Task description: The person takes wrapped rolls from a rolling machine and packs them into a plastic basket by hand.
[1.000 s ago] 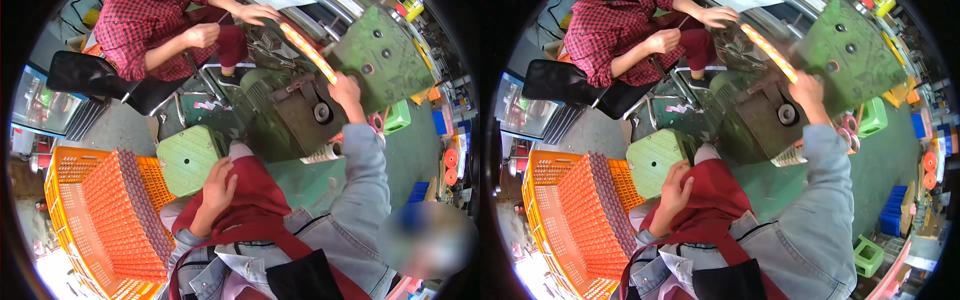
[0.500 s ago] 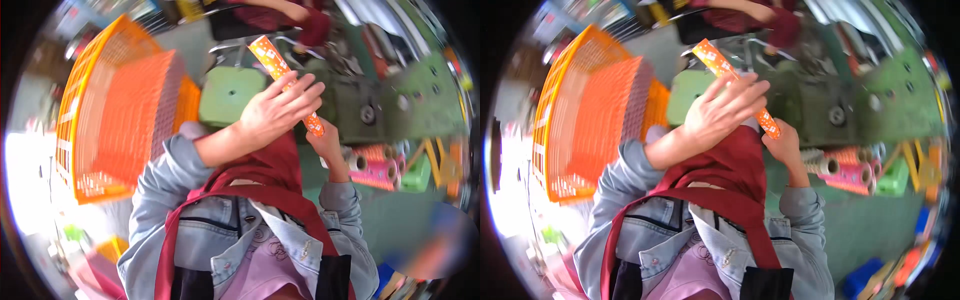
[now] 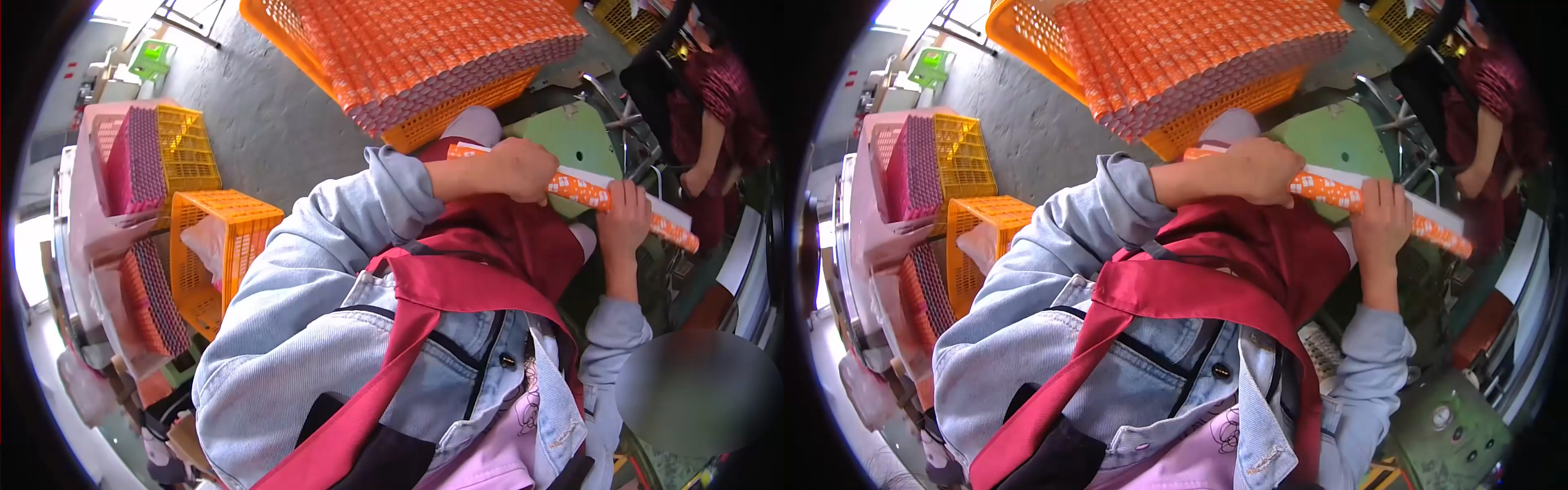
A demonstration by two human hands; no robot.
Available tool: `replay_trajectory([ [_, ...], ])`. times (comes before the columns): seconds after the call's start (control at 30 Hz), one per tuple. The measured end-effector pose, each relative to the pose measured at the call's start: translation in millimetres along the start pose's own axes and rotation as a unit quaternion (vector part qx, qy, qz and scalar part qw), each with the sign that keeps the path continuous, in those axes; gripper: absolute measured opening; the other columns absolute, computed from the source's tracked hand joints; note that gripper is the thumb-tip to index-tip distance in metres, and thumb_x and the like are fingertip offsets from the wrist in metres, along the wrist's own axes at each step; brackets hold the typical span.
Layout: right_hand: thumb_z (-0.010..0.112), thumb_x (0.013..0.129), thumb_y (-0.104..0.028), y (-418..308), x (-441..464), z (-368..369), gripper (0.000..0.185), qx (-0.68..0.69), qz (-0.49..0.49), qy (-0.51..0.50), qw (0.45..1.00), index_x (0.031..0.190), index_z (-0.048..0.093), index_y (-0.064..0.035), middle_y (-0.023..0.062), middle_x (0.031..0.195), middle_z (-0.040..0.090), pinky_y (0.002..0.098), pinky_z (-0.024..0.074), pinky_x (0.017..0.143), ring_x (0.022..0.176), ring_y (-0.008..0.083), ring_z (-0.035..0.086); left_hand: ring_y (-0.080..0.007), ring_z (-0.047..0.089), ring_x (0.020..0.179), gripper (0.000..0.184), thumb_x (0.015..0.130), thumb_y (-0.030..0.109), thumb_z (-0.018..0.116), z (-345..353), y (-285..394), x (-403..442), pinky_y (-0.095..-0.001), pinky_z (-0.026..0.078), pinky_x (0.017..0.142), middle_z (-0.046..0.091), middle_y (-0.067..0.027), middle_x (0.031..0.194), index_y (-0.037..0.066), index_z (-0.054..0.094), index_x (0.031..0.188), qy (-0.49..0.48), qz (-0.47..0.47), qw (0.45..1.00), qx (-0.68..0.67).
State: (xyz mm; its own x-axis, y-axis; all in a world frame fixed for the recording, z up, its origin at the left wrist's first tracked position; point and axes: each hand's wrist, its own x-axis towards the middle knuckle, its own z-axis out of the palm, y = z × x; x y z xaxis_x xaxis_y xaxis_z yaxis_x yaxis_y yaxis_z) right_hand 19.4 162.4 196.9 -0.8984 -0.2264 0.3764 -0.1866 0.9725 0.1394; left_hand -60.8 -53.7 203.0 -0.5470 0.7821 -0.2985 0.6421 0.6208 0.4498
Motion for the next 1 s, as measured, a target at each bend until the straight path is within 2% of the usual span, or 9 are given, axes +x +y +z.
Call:
replay_trajectory([
  [0.1, 0.064, 0.069, -0.012, -3, 20, 5, 0.017, 0.014, -0.035, -0.022, 0.999, 0.083, 0.055, -0.0093, 0.0068, 0.083, 0.054, 0.0403, 0.0445, 0.064, 0.079, 0.0286, 0.055, -0.0226, 0.060, 0.087, 0.013, 0.080, 0.019, 0.056, 11, -12, 0, -0.0335, 0.049, 0.072, 0.060, -0.0064, 0.090, 0.010, 0.061, 0.086, 0.289, 0.017, 0.938, 0.189],
  [0.2, 0.063, 0.071, -0.013, -8, 23, -1, 0.012, 0.251, 0.130, -0.399, 0.872, 0.079, 0.056, -0.0077, 0.0089, 0.082, 0.058, 0.0420, 0.0453, 0.066, 0.080, 0.0310, 0.057, -0.0225, 0.060, 0.089, 0.012, 0.080, 0.019, 0.055, 12, -16, 3, -0.0348, 0.049, 0.072, 0.060, -0.0063, 0.090, 0.009, 0.061, 0.084, 0.233, 0.041, 0.951, 0.198],
  [0.27, 0.063, 0.072, -0.015, -7, 17, 10, 0.012, 0.192, 0.099, -0.291, 0.932, 0.077, 0.056, -0.0065, 0.0109, 0.081, 0.059, 0.0431, 0.0462, 0.067, 0.081, 0.0330, 0.058, -0.0225, 0.060, 0.090, 0.012, 0.081, 0.019, 0.055, 4, -20, 8, -0.0354, 0.050, 0.072, 0.060, -0.0063, 0.091, 0.009, 0.061, 0.083, 0.204, 0.051, 0.957, 0.200],
  [0.37, 0.064, 0.074, -0.019, -8, 9, 21, 0.017, 0.068, 0.033, -0.049, 0.996, 0.073, 0.055, -0.0041, 0.0151, 0.080, 0.063, 0.0451, 0.0480, 0.069, 0.081, 0.0370, 0.061, -0.0240, 0.062, 0.090, 0.013, 0.080, 0.019, 0.057, -9, -30, 26, -0.0384, 0.051, 0.074, 0.064, -0.0076, 0.093, 0.008, 0.064, 0.083, -0.143, 0.045, 0.989, 0.018],
  [0.5, 0.065, 0.076, -0.020, -10, 1, 25, 0.022, 0.186, 0.147, -0.338, 0.911, 0.071, 0.052, -0.0025, 0.0177, 0.074, 0.063, 0.0437, 0.0494, 0.065, 0.075, 0.0378, 0.062, -0.0277, 0.066, 0.091, 0.017, 0.079, 0.019, 0.060, 17, -27, 28, -0.0415, 0.052, 0.077, 0.068, -0.0116, 0.098, 0.006, 0.068, 0.088, 0.228, 0.145, 0.940, 0.208],
  [0.63, 0.066, 0.076, -0.022, -2, -18, 44, 0.022, 0.140, 0.103, -0.266, 0.948, 0.076, 0.055, -0.0029, 0.0165, 0.073, 0.063, 0.0418, 0.0483, 0.060, 0.071, 0.0362, 0.061, -0.0282, 0.067, 0.089, 0.018, 0.077, 0.019, 0.060, -5, -21, 29, -0.0417, 0.053, 0.076, 0.069, -0.0115, 0.095, 0.008, 0.069, 0.088, -0.106, -0.011, 0.994, 0.040],
  [0.77, 0.066, 0.077, -0.023, -3, -21, 53, 0.022, 0.155, 0.055, -0.086, 0.983, 0.078, 0.056, -0.0033, 0.0154, 0.071, 0.062, 0.0417, 0.0476, 0.059, 0.068, 0.0360, 0.060, -0.0252, 0.065, 0.087, 0.013, 0.074, 0.020, 0.061, 5, -20, 31, -0.0398, 0.052, 0.073, 0.067, -0.0077, 0.088, 0.010, 0.065, 0.081, -0.047, -0.027, 0.994, 0.097],
  [0.87, 0.067, 0.075, -0.021, 4, -18, 44, 0.021, 0.451, 0.281, -0.565, 0.632, 0.076, 0.054, -0.0042, 0.0136, 0.072, 0.062, 0.0420, 0.0473, 0.060, 0.069, 0.0358, 0.060, -0.0237, 0.064, 0.085, 0.012, 0.073, 0.021, 0.061, 22, -33, 34, -0.0377, 0.052, 0.071, 0.065, -0.0060, 0.084, 0.011, 0.064, 0.079, 0.138, 0.107, 0.965, 0.195],
  [1.0, 0.071, 0.072, -0.018, -5, -56, 64, 0.021, 0.330, 0.140, -0.322, 0.876, 0.080, 0.055, -0.0071, 0.0133, 0.069, 0.058, 0.0461, 0.0453, 0.055, 0.060, 0.0373, 0.057, -0.0226, 0.063, 0.082, 0.011, 0.073, 0.021, 0.061, 35, -43, 33, -0.0356, 0.050, 0.071, 0.063, -0.0046, 0.081, 0.011, 0.062, 0.076, 0.136, 0.095, 0.967, 0.193],
])
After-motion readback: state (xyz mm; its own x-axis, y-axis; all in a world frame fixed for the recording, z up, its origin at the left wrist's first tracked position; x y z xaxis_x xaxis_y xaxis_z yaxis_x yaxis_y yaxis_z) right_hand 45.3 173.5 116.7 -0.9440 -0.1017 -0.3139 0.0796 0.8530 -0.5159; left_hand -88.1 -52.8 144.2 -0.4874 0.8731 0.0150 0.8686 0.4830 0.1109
